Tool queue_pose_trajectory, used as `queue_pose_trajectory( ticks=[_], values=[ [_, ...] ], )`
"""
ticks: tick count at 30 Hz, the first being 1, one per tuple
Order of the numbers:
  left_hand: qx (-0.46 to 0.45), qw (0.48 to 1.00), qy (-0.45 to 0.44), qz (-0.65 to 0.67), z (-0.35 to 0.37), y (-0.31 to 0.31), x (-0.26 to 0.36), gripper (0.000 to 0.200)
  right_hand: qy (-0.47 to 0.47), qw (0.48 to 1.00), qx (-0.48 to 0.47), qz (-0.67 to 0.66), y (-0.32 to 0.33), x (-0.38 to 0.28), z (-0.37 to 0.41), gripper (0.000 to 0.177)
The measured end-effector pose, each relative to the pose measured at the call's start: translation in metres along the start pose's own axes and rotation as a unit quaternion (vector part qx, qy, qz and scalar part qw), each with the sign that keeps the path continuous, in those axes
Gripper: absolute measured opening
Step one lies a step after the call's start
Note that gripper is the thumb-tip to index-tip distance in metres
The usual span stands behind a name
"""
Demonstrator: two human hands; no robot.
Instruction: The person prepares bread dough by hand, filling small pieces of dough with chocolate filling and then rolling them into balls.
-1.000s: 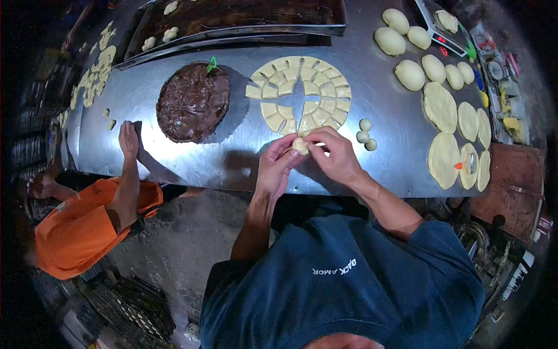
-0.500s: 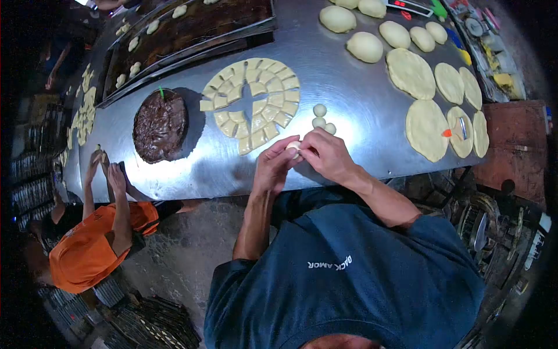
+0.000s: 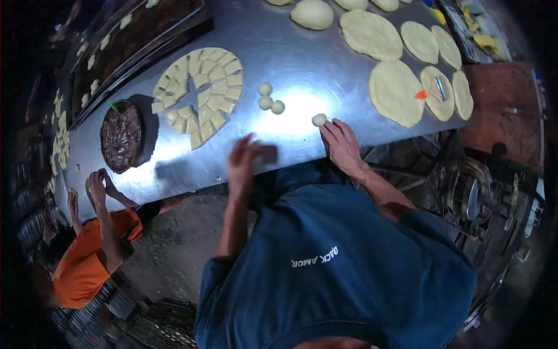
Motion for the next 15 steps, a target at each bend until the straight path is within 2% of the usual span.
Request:
queue_pose_trajectory(
  ticks=[2, 4, 5, 6, 8, 9, 10, 11, 12, 14, 15],
  values=[
    [0.127, 0.982, -0.084, -0.108, -0.005, 0.062, 0.006, 0.036, -0.034, 0.999, -0.025, -0.025, 0.009, 0.002, -0.009, 0.018],
    [0.240, 0.944, -0.142, -0.175, -0.004, 0.108, 0.021, 0.030, -0.159, 0.974, -0.062, -0.146, 0.002, 0.013, -0.031, 0.015],
    [0.288, 0.917, -0.126, -0.243, -0.007, 0.125, 0.026, 0.030, -0.136, 0.977, -0.009, -0.163, 0.003, 0.006, -0.046, 0.013],
    [0.336, 0.882, -0.107, -0.311, -0.008, 0.143, 0.034, 0.030, -0.074, 0.974, 0.041, -0.209, 0.003, -0.004, -0.057, 0.014],
    [0.353, 0.849, -0.154, -0.363, -0.022, 0.176, 0.026, 0.035, -0.007, 0.975, -0.016, -0.222, -0.034, 0.009, -0.026, 0.014],
    [0.343, 0.847, -0.113, -0.390, -0.027, 0.181, 0.029, 0.037, 0.048, 0.973, 0.003, -0.226, -0.028, 0.019, -0.016, 0.012],
    [0.335, 0.845, -0.072, -0.411, -0.035, 0.182, 0.030, 0.039, 0.044, 0.975, 0.024, -0.217, -0.033, 0.042, -0.008, 0.009],
    [0.318, 0.862, -0.102, -0.382, -0.037, 0.179, 0.033, 0.042, 0.030, 0.982, 0.000, -0.188, -0.046, 0.065, -0.011, 0.008],
    [0.322, 0.861, -0.137, -0.369, -0.046, 0.183, 0.026, 0.042, -0.041, 0.994, 0.010, -0.101, -0.036, 0.070, -0.031, 0.008],
    [0.292, 0.906, -0.095, -0.290, -0.057, 0.173, 0.023, 0.041, -0.093, 0.983, 0.081, -0.136, -0.041, 0.058, -0.073, 0.007],
    [0.310, 0.876, -0.086, -0.358, -0.055, 0.166, 0.028, 0.041, -0.092, 0.975, 0.070, -0.188, -0.048, 0.042, -0.075, 0.007]
  ],
)
Point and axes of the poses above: each hand's wrist, its own z-axis away from the middle knuckle, its own y-axis out of the back of the hand, x = y × z, the point moved 7 cm from there along -z, towards the middle knuckle, and after that the axes turned 1 degree about -x, right-handed, at the moved point
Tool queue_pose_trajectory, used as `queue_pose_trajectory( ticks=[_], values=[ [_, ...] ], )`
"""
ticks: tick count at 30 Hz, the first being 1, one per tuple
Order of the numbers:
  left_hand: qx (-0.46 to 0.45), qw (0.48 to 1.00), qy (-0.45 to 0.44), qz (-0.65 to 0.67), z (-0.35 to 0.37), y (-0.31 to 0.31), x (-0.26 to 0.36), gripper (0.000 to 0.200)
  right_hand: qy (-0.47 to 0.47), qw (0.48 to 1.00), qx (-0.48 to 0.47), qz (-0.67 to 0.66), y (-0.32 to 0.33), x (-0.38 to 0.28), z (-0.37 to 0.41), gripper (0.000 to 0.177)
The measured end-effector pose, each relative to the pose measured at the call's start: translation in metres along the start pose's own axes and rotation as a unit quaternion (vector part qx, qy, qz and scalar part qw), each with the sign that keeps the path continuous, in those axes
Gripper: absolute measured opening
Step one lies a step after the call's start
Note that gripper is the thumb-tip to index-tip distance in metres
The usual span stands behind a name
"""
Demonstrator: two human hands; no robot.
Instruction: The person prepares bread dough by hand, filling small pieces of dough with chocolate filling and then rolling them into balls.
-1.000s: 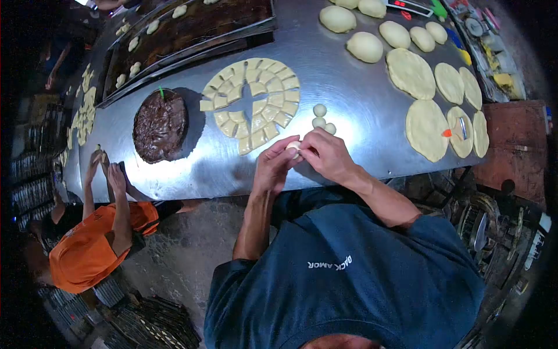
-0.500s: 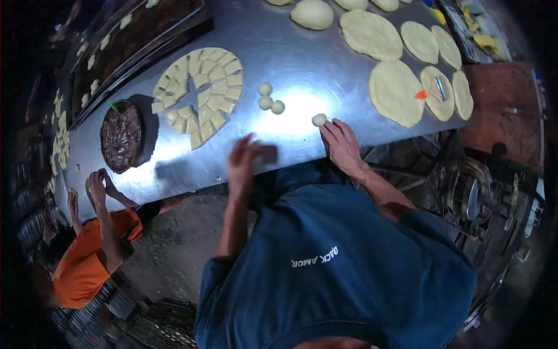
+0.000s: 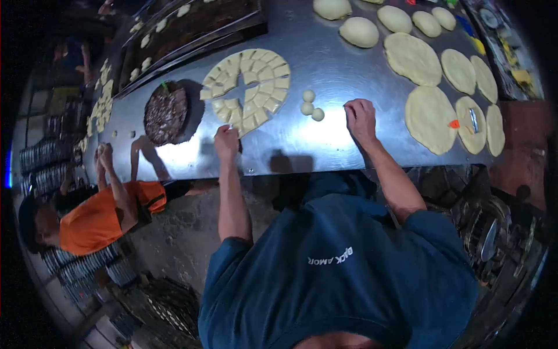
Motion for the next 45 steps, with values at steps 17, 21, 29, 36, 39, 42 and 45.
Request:
queue_pose_trajectory(
  ticks=[17, 21, 29, 36, 39, 42, 45],
  values=[
    [-0.261, 0.923, -0.249, 0.133, -0.003, -0.114, 0.163, 0.031, -0.019, 0.997, -0.011, 0.068, 0.034, 0.018, 0.052, 0.006],
    [-0.351, 0.875, -0.330, 0.055, -0.002, -0.166, 0.194, 0.037, -0.111, 0.987, 0.112, -0.020, 0.003, 0.005, 0.011, 0.005],
    [-0.501, 0.757, -0.420, 0.014, 0.018, -0.169, 0.219, 0.050, -0.278, 0.960, 0.006, -0.040, 0.025, -0.024, 0.036, 0.030],
    [-0.483, 0.752, -0.448, 0.014, 0.017, -0.173, 0.205, 0.066, -0.185, 0.978, -0.048, -0.087, -0.055, -0.044, -0.035, 0.040],
    [-0.481, 0.742, -0.465, 0.049, 0.022, -0.149, 0.211, 0.077, -0.229, 0.957, -0.114, -0.134, -0.042, -0.053, -0.038, 0.051],
    [-0.504, 0.709, -0.490, 0.058, 0.032, -0.135, 0.212, 0.086, -0.145, 0.974, -0.145, -0.095, -0.037, -0.064, -0.034, 0.066],
    [-0.465, 0.726, -0.505, 0.038, 0.041, -0.147, 0.209, 0.087, -0.092, 0.984, -0.145, -0.056, -0.046, -0.068, -0.025, 0.072]
  ],
)
Point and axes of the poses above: each hand's wrist, its own z-axis away from the middle knuckle, its own y-axis out of the back of the hand, x = y × z, the point moved 7 cm from there along -z, towards the middle knuckle, and after that the axes turned 1 degree about -x, right-handed, at the moved point
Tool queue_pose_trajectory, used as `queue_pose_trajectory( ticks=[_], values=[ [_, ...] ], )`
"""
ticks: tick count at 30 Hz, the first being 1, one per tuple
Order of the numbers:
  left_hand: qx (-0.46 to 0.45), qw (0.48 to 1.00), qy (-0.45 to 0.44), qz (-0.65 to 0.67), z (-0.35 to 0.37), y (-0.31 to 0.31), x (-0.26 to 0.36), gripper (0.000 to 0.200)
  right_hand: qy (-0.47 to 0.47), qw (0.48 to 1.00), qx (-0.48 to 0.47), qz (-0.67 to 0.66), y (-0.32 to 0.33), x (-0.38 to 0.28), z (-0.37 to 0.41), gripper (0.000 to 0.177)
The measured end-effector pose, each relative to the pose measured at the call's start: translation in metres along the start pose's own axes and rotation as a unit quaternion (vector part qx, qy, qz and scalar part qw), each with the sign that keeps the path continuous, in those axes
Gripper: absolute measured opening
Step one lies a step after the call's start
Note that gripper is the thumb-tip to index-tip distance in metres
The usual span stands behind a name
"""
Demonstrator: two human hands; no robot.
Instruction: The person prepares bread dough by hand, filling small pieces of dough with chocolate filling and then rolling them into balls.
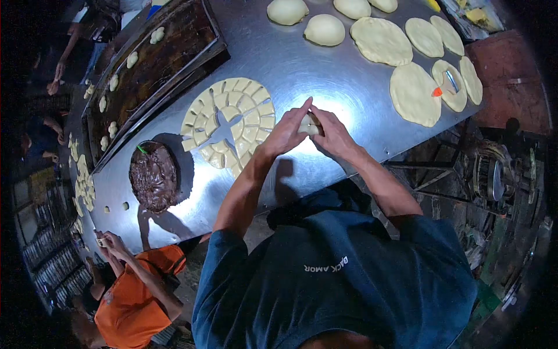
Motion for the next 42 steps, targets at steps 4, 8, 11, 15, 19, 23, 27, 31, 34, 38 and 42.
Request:
queue_pose_trajectory(
  ticks=[4, 8, 11, 15, 19, 23, 27, 31, 34, 38, 42],
  values=[
    [0.007, 0.981, 0.090, 0.172, 0.005, -0.016, 0.010, 0.088, -0.099, 0.992, 0.013, -0.073, 0.002, 0.014, 0.023, 0.073],
    [0.039, 0.987, 0.014, 0.156, 0.012, -0.042, 0.008, 0.094, -0.111, 0.987, -0.112, 0.022, 0.003, 0.009, 0.032, 0.071],
    [0.102, 0.989, 0.090, 0.065, 0.036, -0.008, 0.019, 0.085, -0.099, 0.972, -0.147, 0.153, 0.020, -0.029, 0.003, 0.077],
    [0.273, 0.927, 0.222, 0.133, 0.106, 0.032, 0.005, 0.054, -0.034, 0.966, -0.087, 0.243, -0.027, -0.023, -0.018, 0.071],
    [0.400, 0.841, 0.353, 0.094, 0.208, 0.032, 0.012, 0.040, -0.026, 0.984, -0.147, 0.096, -0.024, -0.008, -0.019, 0.068],
    [0.471, 0.748, 0.468, 0.011, 0.281, 0.008, -0.023, 0.040, 0.225, 0.964, -0.082, 0.118, -0.020, -0.007, 0.010, 0.042],
    [0.499, 0.724, 0.457, 0.136, 0.253, 0.003, -0.040, 0.041, 0.289, 0.955, 0.021, 0.071, -0.022, -0.011, 0.015, 0.013],
    [0.404, 0.777, 0.475, -0.083, 0.239, 0.012, -0.035, 0.036, 0.193, 0.971, -0.049, 0.130, -0.004, -0.040, 0.014, 0.024],
    [0.425, 0.762, 0.456, -0.179, 0.227, 0.020, -0.016, 0.028, 0.163, 0.954, -0.161, 0.196, -0.011, -0.034, 0.022, 0.031],
    [0.454, 0.845, 0.232, -0.162, 0.215, 0.019, -0.019, 0.029, 0.023, 0.963, -0.241, 0.118, -0.010, -0.023, -0.014, 0.030],
    [0.522, 0.768, 0.337, 0.157, 0.280, 0.017, -0.050, 0.031, -0.128, 0.934, -0.264, -0.202, -0.033, -0.040, -0.114, 0.023]
  ],
)
Point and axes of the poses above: each hand's wrist, its own z-axis away from the middle knuckle, its own y-axis out of the back of the hand, x = y × z, the point moved 7 cm from there along -z, towards the middle knuckle, and after that the axes turned 1 degree about -x, right-handed, at the moved point
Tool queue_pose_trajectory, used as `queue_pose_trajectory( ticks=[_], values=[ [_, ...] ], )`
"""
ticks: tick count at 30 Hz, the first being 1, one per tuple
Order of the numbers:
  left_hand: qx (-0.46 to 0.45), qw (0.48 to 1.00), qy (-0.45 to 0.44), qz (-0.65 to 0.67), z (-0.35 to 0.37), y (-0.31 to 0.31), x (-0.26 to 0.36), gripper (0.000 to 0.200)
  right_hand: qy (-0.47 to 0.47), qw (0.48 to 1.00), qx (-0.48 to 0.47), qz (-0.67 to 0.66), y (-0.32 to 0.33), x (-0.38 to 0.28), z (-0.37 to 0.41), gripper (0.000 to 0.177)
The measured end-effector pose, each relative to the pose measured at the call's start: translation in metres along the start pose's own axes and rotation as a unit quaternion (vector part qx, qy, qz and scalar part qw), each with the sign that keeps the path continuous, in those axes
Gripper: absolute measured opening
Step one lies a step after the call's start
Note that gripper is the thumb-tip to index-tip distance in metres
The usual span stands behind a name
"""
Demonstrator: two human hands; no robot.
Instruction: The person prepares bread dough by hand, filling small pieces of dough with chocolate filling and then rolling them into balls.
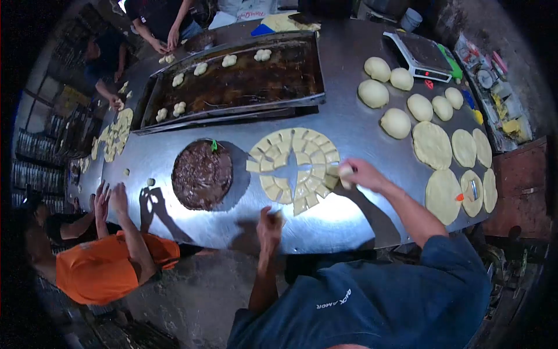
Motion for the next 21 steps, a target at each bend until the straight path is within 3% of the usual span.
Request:
queue_pose_trajectory(
  ticks=[2, 3, 4, 5, 6, 7, 10, 12, 13, 15, 16, 18, 20, 21],
  values=[
    [-0.013, 0.986, -0.041, -0.159, 0.001, 0.036, -0.022, 0.022, 0.168, 0.983, 0.053, 0.048, 0.019, -0.092, -0.052, 0.027],
    [-0.012, 0.987, -0.040, -0.156, 0.005, 0.051, -0.030, 0.022, 0.209, 0.973, 0.069, 0.075, 0.026, -0.134, -0.079, 0.027],
    [-0.012, 1.000, 0.010, -0.021, 0.012, 0.067, -0.041, 0.019, 0.294, 0.927, 0.140, 0.186, 0.039, -0.153, -0.120, 0.027],
    [-0.010, 0.991, 0.065, 0.113, 0.023, 0.080, -0.048, 0.017, 0.225, 0.930, 0.147, 0.250, 0.042, -0.190, -0.138, 0.031],
    [-0.008, 0.991, 0.079, 0.110, 0.028, 0.092, -0.036, 0.017, 0.194, 0.926, 0.162, 0.282, 0.045, -0.196, -0.175, 0.033],
    [0.023, 0.991, 0.100, 0.082, 0.030, 0.106, -0.016, 0.019, 0.135, 0.930, 0.109, 0.323, 0.045, -0.195, -0.214, 0.035],
    [0.077, 0.979, 0.169, 0.083, 0.049, 0.129, -0.008, 0.021, 0.027, 0.906, 0.160, 0.390, 0.044, -0.188, -0.265, 0.035],
    [0.124, 0.942, 0.275, 0.150, 0.062, 0.134, 0.005, 0.022, 0.015, 0.862, 0.131, 0.490, 0.036, -0.177, -0.286, 0.037],
    [0.127, 0.939, 0.282, 0.149, 0.067, 0.134, -0.003, 0.022, 0.013, 0.862, 0.123, 0.491, 0.033, -0.166, -0.300, 0.037],
    [0.118, 0.951, 0.270, 0.098, 0.078, 0.132, -0.022, 0.023, 0.130, 0.773, 0.179, 0.595, 0.027, -0.161, -0.306, 0.040],
    [0.114, 0.950, 0.273, 0.099, 0.081, 0.124, -0.024, 0.023, 0.125, 0.772, 0.178, 0.597, 0.022, -0.165, -0.287, 0.040],
    [0.063, 0.960, 0.207, 0.177, 0.073, 0.098, -0.015, 0.024, 0.198, 0.771, 0.312, 0.519, 0.000, -0.202, -0.198, 0.044],
    [0.029, 0.959, 0.174, 0.220, 0.059, 0.062, -0.004, 0.024, 0.273, 0.914, 0.117, 0.275, -0.036, -0.184, -0.141, 0.045],
    [-0.002, 0.955, 0.142, 0.261, 0.050, 0.038, 0.008, 0.023, 0.276, 0.927, 0.047, 0.249, -0.058, -0.158, -0.110, 0.049]
  ],
)
Point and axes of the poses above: each hand's wrist, its own z-axis away from the middle knuckle, its own y-axis out of the back of the hand, x = y × z, the point moved 7 cm from there along -z, towards the middle knuckle, and after that the axes turned 1 degree about -x, right-handed, at the moved point
